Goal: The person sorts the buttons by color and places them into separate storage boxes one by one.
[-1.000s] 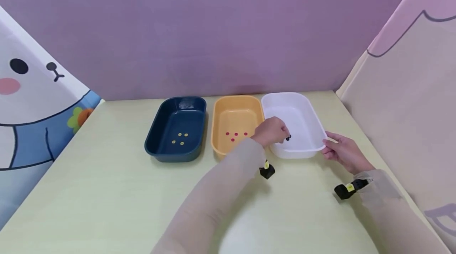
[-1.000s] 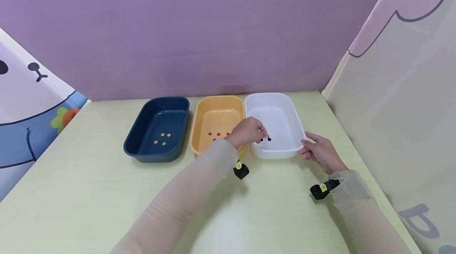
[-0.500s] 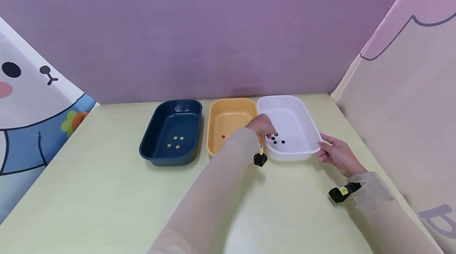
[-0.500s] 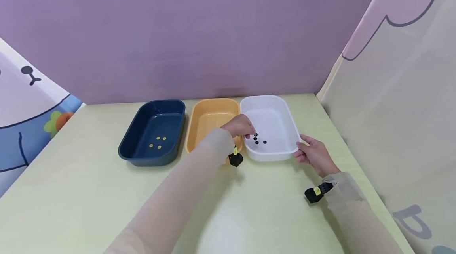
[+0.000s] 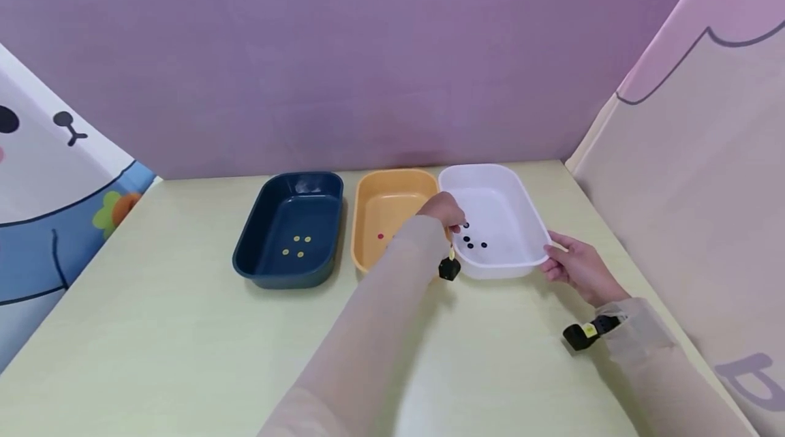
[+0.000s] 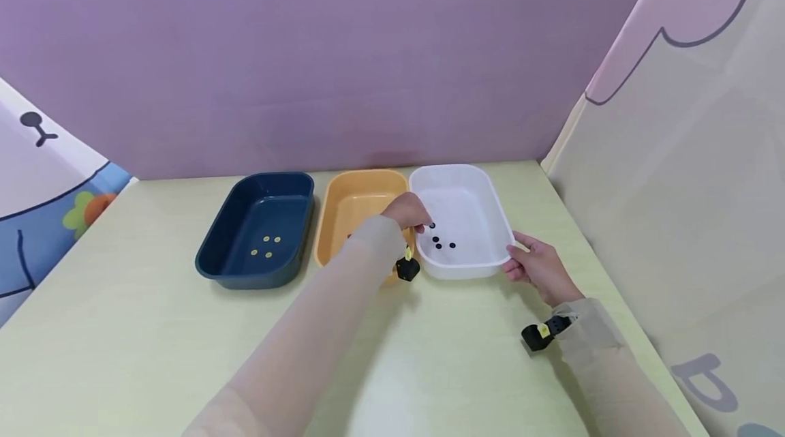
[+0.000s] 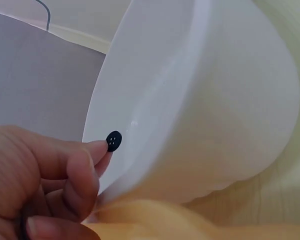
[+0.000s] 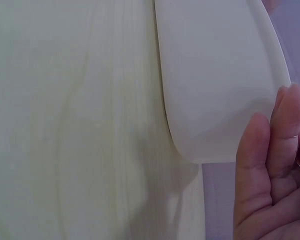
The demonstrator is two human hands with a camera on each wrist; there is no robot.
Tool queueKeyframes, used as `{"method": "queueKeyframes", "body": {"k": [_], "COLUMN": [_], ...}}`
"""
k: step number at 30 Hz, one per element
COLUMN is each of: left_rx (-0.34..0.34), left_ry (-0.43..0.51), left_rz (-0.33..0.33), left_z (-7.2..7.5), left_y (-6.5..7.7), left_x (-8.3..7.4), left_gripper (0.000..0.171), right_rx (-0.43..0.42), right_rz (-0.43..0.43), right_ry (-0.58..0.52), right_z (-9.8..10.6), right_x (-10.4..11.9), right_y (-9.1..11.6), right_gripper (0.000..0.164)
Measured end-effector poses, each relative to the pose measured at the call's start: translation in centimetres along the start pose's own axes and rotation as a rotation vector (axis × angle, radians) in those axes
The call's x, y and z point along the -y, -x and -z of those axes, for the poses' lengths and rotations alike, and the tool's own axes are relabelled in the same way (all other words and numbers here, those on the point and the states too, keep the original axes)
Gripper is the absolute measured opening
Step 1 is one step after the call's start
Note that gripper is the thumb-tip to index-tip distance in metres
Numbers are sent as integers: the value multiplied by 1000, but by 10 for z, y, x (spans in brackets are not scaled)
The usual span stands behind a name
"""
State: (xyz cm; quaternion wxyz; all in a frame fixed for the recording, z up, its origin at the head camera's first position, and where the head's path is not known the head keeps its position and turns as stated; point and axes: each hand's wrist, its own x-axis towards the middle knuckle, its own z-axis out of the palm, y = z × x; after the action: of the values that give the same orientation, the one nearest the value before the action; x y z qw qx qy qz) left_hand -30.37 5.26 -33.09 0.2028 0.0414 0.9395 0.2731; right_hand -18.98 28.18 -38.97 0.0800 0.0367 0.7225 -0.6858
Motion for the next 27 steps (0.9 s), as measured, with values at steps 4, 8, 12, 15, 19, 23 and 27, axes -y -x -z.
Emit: {"method": "queueKeyframes", "body": {"k": [4, 8, 12, 15, 19, 23, 27], "left_rx": [-39, -75, -81, -90, -110, -100, -83], "left_ry": [-12, -59, -66, -71, -67, 19, 128], "left_rz": [0, -14, 1, 10, 17, -57, -184], "left_z": [2, 3, 1, 0, 1, 5, 15], "left_y": [0, 1, 2, 0, -3, -4, 3], "left_x": [-8, -14, -16, -18, -15, -7, 5], "left_gripper": [21, 23, 21, 22, 21, 26, 38], "right_rx": [4, 5, 9, 8, 19, 22, 33], "right_rz": [19, 11, -5, -9, -11, -15, -10], "right_ry": [-5, 4, 5, 6, 16, 61, 183], "right_z": [2, 2, 2, 3, 2, 1, 6], "right_x": [3, 6, 5, 5, 7, 7, 7], "right_y": [-2, -3, -3, -3, -6, -9, -9], "right_gripper": [57, 57, 57, 57, 57, 56, 56]}}
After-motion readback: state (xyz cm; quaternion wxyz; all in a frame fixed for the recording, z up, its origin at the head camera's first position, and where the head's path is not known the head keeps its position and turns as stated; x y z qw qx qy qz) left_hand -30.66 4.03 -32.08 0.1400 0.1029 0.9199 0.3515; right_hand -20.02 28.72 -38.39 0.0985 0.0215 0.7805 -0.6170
